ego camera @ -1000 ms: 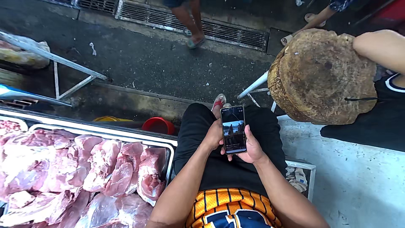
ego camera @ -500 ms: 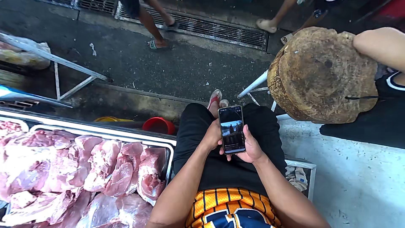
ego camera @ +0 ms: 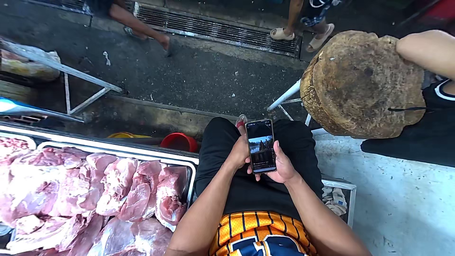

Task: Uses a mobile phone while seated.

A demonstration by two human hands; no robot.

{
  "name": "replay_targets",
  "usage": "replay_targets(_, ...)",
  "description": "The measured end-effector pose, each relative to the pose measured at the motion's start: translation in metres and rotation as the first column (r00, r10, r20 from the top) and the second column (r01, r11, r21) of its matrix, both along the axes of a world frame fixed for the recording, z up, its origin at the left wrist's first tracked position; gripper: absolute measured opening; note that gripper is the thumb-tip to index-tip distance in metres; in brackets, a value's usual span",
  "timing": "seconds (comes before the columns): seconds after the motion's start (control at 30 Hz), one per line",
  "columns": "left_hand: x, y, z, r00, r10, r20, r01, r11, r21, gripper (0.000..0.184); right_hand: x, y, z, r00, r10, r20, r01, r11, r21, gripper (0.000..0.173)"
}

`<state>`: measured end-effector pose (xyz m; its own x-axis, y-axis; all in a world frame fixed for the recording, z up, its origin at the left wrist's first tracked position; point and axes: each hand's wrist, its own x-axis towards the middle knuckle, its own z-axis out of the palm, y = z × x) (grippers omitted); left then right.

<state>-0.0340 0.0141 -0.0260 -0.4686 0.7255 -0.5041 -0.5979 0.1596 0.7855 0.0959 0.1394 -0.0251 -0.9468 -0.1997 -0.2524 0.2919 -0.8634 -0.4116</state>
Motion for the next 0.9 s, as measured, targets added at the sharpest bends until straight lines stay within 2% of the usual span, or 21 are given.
replay_targets(0.1,-0.0003,-0.0026,-0.0019,1.0,-0.007,-0.024,0.007,1.0,-0.004,0.013,-0.0003,-0.0013,0.0008,1.0,0.0,0.02,0.0,1.0,0.023,0.084)
replay_targets(0.4,0.0001,-0.0009,0.0027,0.999,0.015,0.037,-0.015,1.0,0.004,0.008,-0.0019,-0.0014,0.0041,1.0,0.0,0.016,0.0,1.0,-0.004,0.085)
replay_targets(0.6,0.0009,0.0009,0.0043,0.999,0.012,0.041,-0.012,1.0,0.002,0.012,0.0,-0.0008,0.0036,1.0,-0.012,0.019,0.012,1.0,-0.004,0.085)
replay_targets(0.7,0.0018,0.0015,0.0033,0.999,0.024,0.045,-0.024,1.0,-0.005,0.006,0.0008,0.0,0.0017,1.0,-0.013,0.018,0.013,1.0,-0.007,0.086)
replay_targets(0.9,0.0012,0.0,0.0005,1.0,0.02,-0.011,-0.02,0.999,-0.034,0.009,0.0007,0.0,0.0009,1.0,-0.002,0.026,0.002,1.0,0.008,0.084)
